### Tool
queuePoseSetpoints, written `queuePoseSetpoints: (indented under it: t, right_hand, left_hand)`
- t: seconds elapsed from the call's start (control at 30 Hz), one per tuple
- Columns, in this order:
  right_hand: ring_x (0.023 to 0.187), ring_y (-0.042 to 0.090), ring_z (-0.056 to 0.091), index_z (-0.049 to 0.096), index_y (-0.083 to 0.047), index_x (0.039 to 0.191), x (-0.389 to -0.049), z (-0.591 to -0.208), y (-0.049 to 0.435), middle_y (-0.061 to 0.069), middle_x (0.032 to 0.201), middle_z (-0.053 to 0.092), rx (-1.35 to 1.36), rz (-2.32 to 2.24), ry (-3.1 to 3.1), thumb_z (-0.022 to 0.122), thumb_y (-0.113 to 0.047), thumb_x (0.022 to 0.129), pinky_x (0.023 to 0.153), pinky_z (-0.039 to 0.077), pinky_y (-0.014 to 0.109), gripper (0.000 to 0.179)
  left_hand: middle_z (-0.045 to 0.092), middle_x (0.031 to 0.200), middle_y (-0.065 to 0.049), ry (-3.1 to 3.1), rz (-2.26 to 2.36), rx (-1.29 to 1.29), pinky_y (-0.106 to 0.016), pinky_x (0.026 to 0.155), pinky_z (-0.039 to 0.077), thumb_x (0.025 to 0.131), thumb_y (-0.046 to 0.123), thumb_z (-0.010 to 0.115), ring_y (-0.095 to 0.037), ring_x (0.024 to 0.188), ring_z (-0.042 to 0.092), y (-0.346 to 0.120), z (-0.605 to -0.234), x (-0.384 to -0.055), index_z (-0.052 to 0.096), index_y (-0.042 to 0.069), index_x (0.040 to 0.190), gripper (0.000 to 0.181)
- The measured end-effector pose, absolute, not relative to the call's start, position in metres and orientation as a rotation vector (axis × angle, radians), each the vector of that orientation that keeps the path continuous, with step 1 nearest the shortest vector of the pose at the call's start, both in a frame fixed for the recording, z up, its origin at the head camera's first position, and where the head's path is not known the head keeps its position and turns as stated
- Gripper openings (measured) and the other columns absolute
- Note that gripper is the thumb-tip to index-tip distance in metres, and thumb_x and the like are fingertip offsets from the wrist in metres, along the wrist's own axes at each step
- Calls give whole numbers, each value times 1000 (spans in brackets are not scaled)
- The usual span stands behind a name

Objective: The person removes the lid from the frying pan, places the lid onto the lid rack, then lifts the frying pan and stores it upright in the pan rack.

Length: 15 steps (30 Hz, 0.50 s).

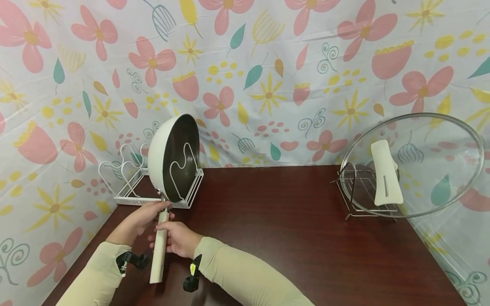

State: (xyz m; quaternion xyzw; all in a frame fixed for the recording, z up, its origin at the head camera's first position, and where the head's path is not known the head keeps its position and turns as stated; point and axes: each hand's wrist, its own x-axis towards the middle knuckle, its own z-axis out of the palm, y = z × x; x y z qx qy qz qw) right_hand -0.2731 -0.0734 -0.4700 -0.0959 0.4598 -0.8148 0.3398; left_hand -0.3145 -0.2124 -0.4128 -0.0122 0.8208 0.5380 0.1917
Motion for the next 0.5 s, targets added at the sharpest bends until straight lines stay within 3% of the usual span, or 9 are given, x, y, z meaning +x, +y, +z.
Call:
queuePoseSetpoints:
  t: [0.17,0.5]
  right_hand:
    - [83,19,68,58,2,119,-273,-472,-73,3,92,69,-232,-2124,1226,54,-21,95,87,55,39,34]
    - [93,24,70,52,5,136,-274,-474,-70,12,106,73,-199,-2111,1276,56,-20,93,85,54,39,50]
  left_hand:
    - [69,85,-3,2307,1508,-34,-37,79,49,106,26,43,-20,81,64,-213,-414,-315,48,-9,126,41]
    - [71,90,-4,2301,1502,-12,-38,81,50,107,27,42,-17,81,66,-213,-412,-315,48,-9,127,42]
